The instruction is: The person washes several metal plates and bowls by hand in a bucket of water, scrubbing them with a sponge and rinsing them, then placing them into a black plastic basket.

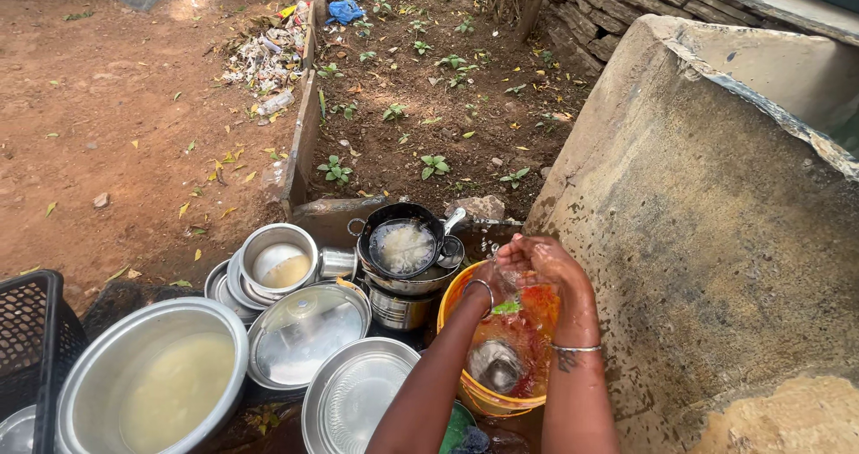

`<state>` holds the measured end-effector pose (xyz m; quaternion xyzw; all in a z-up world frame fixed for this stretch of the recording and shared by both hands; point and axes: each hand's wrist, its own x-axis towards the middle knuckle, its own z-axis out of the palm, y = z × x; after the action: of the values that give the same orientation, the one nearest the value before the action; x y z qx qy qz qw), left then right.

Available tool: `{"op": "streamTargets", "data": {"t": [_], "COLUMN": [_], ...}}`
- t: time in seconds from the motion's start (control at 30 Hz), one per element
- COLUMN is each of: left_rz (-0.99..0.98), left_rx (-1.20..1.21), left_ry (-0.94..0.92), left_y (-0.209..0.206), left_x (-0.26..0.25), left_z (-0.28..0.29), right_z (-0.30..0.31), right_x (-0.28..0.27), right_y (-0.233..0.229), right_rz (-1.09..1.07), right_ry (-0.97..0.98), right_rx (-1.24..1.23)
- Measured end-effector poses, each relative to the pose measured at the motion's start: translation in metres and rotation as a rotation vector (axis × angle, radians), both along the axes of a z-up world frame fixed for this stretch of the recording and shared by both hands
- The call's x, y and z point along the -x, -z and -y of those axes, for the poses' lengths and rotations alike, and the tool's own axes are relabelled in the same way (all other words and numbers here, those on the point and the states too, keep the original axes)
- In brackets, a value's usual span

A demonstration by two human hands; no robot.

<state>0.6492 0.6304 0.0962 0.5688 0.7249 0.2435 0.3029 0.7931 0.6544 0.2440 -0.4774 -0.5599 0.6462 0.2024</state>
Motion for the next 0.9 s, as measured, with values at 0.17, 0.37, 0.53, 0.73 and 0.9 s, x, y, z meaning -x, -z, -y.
{"op": "streamTargets", "data": {"t": [0.17,0.37,0.53,0.73,0.9], "left_rz": [0.327,1.369,0.845,-0.409,-0.605], "left_rx": [-0.229,0.062,-0.139,-0.527,-0.584], "left_ry": [0.086,-0.158,-0.051,0.085,0.027], "left_y": [-0.02,-0.028,-0.052,-0.09,-0.133], "left_x": [-0.009,0.006,0.05,0.152,0.247], "left_z": [-0.002,0.024,0.052,0.114,0.22], "right_z": [0.008,0.018,-0.007,0.048,0.144], "right_x": [-0.015,-0.014,0.008,0.131,0.226], "right_y": [-0.022,0.029,0.067,0.058,0.044], "right_rz": [0.052,0.077,-0.298,-0.056,-0.074], "right_ry": [-0.091,-0.069,-0.159,0.001,-0.135], "right_rx": [-0.321,0.026,0.151,-0.04,-0.12]}}
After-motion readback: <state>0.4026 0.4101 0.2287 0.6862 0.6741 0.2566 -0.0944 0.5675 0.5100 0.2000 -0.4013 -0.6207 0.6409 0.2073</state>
